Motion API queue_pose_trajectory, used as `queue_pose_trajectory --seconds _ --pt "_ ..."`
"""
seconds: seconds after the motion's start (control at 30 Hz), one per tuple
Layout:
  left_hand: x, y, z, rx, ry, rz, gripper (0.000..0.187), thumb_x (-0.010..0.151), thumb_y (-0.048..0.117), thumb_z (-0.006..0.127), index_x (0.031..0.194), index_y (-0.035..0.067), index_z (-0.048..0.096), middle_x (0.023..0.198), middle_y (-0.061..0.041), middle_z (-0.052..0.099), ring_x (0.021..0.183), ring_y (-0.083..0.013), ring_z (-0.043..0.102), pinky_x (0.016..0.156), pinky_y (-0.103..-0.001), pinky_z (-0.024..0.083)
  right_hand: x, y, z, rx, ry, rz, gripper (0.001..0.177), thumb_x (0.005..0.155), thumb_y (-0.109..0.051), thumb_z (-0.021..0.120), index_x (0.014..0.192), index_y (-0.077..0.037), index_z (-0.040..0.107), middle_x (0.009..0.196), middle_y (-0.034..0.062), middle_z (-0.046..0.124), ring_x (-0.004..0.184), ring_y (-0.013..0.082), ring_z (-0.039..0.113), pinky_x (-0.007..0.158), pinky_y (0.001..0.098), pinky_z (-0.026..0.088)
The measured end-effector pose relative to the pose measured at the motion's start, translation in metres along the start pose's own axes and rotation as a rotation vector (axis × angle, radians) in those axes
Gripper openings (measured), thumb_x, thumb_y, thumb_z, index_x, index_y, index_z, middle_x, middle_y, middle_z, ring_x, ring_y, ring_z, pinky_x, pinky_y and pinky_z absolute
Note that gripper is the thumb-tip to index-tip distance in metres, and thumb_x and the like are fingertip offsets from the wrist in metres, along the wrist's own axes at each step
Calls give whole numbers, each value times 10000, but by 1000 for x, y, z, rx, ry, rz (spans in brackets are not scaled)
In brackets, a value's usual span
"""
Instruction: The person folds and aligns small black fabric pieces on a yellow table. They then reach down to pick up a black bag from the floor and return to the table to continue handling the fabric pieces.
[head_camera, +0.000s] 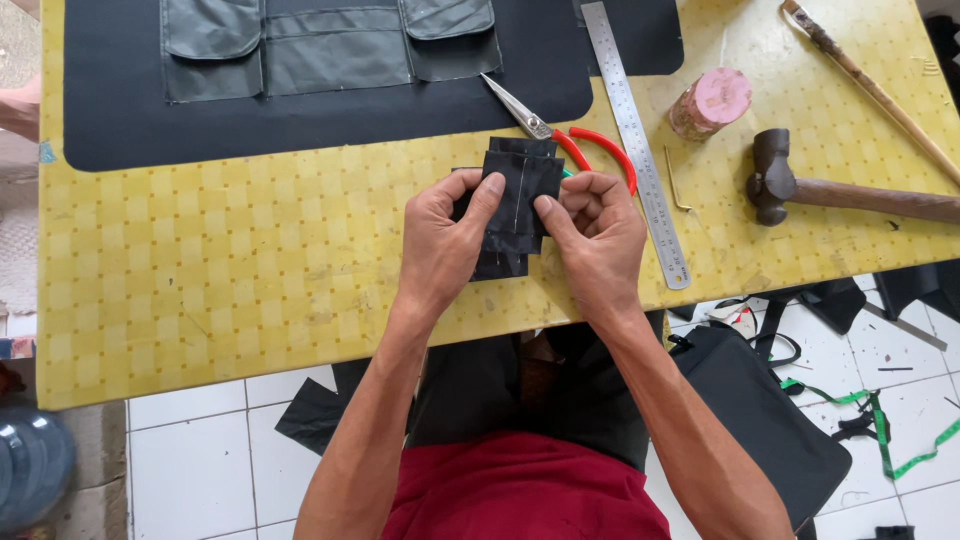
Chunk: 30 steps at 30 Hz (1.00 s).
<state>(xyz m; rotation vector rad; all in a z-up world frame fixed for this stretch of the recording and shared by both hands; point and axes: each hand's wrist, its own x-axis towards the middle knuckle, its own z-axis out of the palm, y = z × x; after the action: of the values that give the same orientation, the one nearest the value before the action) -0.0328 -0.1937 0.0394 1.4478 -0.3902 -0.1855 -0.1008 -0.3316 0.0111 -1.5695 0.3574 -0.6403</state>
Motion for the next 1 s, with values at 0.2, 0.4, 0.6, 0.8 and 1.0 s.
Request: queue_pose_trajectory --seconds 0.2,0.4,0.6,0.8,1.0 --pt "2 -6 0 6 7 -3 175 969 242 626 908 118 734 709 15 628 781 -35 511 741 -261 509 1 6 -1 6 1 -2 259 895 -48 739 1069 -43 547 740 37 637 638 31 582 609 160 494" --pt "1 0 2 21 9 5 187 970 252 622 895 125 736 677 19 611 766 -31 498 727 -257 498 0 3 -1 20 -6 -4 281 888 -42 743 1087 -51 545 746 34 638 637 25 586 606 148 487" --pt "2 -3 0 43 9 18 197 976 252 614 894 119 734 673 4 608 765 -40 499 722 -267 495 0 6 -3 14 -24 -32 300 881 -29 751 1093 -46 539 767 60 652 648 44 600 619 174 509" --pt "0 1 0 45 1 12 190 976 245 612 895 121 732 677 19 598 769 -38 496 730 -254 493 0 9 -4 19 -34 -36 329 865 -24 760 1107 -42 537 778 67 660 656 47 611 632 183 527" --pt "-2 8 1 40 0 5 193 975 245 614 899 116 735 680 8 618 775 -29 500 731 -259 500 -1 9 -3 14 -41 -44 337 870 -24 754 1119 -40 529 781 69 655 664 49 612 631 187 537"
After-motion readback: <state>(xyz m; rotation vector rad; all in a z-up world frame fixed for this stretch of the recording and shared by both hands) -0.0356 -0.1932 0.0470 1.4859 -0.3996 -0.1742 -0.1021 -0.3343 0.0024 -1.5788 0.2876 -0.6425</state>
